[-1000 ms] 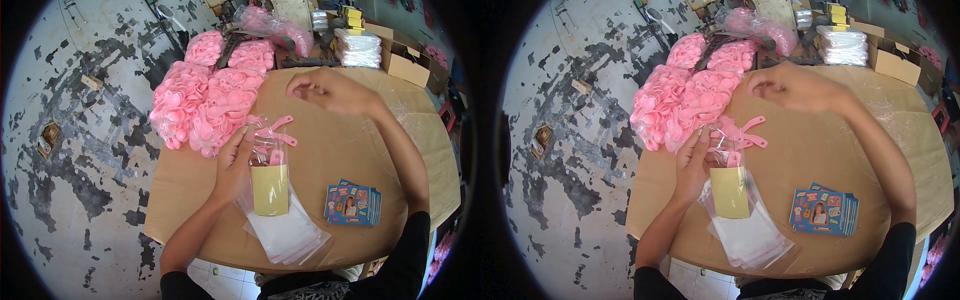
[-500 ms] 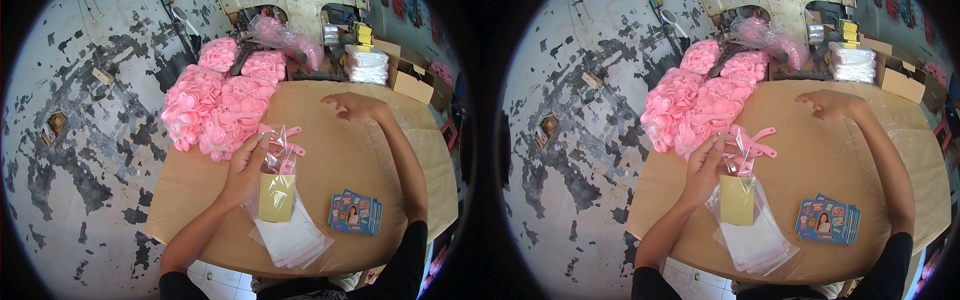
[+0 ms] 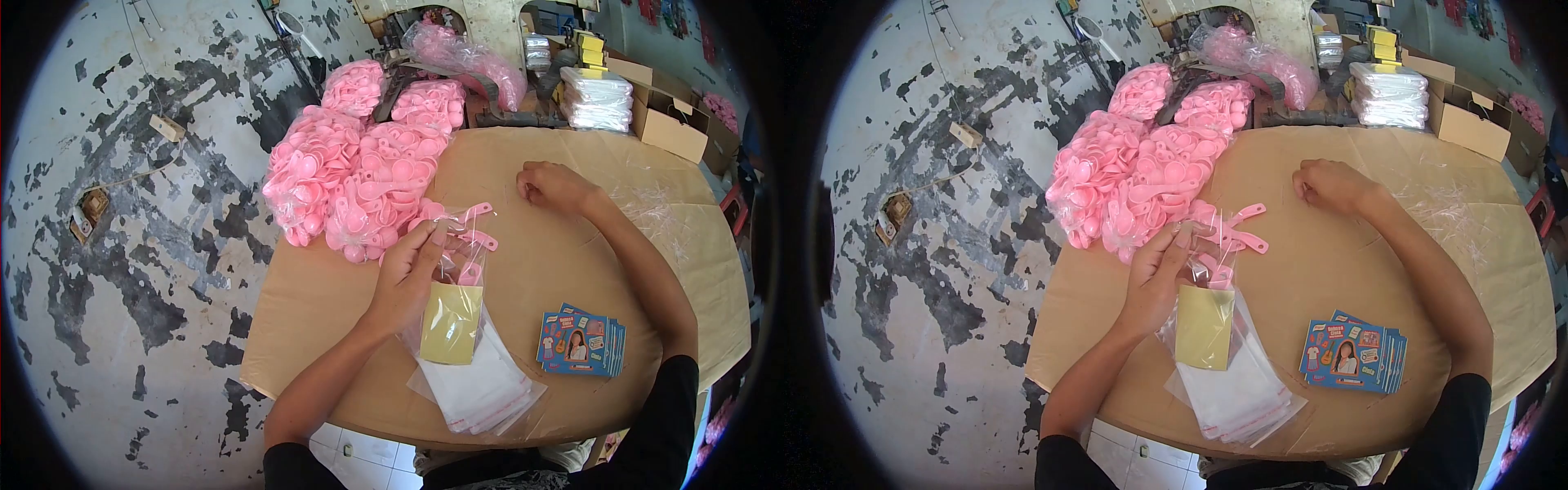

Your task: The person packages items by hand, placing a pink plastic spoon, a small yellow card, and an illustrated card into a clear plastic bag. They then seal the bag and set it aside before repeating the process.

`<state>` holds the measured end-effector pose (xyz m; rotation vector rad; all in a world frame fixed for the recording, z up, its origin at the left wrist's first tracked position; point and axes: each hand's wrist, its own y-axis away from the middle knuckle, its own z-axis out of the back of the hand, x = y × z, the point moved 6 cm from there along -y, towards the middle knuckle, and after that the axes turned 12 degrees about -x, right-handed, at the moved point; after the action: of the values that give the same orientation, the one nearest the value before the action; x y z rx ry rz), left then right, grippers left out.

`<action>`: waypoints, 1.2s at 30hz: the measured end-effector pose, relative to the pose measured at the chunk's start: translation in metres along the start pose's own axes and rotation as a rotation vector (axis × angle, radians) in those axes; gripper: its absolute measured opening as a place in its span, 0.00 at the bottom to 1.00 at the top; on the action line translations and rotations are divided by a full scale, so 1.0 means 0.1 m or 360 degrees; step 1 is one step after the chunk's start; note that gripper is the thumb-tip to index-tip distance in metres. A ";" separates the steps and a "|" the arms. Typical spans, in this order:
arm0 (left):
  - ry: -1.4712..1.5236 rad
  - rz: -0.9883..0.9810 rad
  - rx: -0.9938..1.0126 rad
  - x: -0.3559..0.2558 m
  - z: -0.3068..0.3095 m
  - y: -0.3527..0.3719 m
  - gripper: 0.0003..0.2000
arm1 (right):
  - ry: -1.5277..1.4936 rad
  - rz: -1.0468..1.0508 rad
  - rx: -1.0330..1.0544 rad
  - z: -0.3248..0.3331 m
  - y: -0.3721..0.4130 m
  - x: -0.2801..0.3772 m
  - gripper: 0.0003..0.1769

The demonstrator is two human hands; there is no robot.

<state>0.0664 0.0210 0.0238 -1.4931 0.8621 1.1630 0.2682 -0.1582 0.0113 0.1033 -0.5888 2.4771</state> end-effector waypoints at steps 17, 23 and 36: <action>0.0045 0.0048 -0.0012 -0.05 -0.03 0.00 0.15 | 0.0246 0.0170 0.0272 -0.14 0.01 0.02 0.24; 0.0115 0.0069 -0.0009 -0.03 -0.03 0.00 0.13 | 0.0127 0.0265 -0.0269 0.18 -0.07 0.10 0.17; 0.0132 0.0055 -0.0008 -0.08 -0.03 0.01 0.14 | 0.0234 -0.0292 0.0356 0.35 -0.02 -0.05 0.20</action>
<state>0.0641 0.0172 0.0318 -1.5451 0.9453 1.1359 0.2715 -0.1753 0.0427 0.0587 -0.2286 2.3387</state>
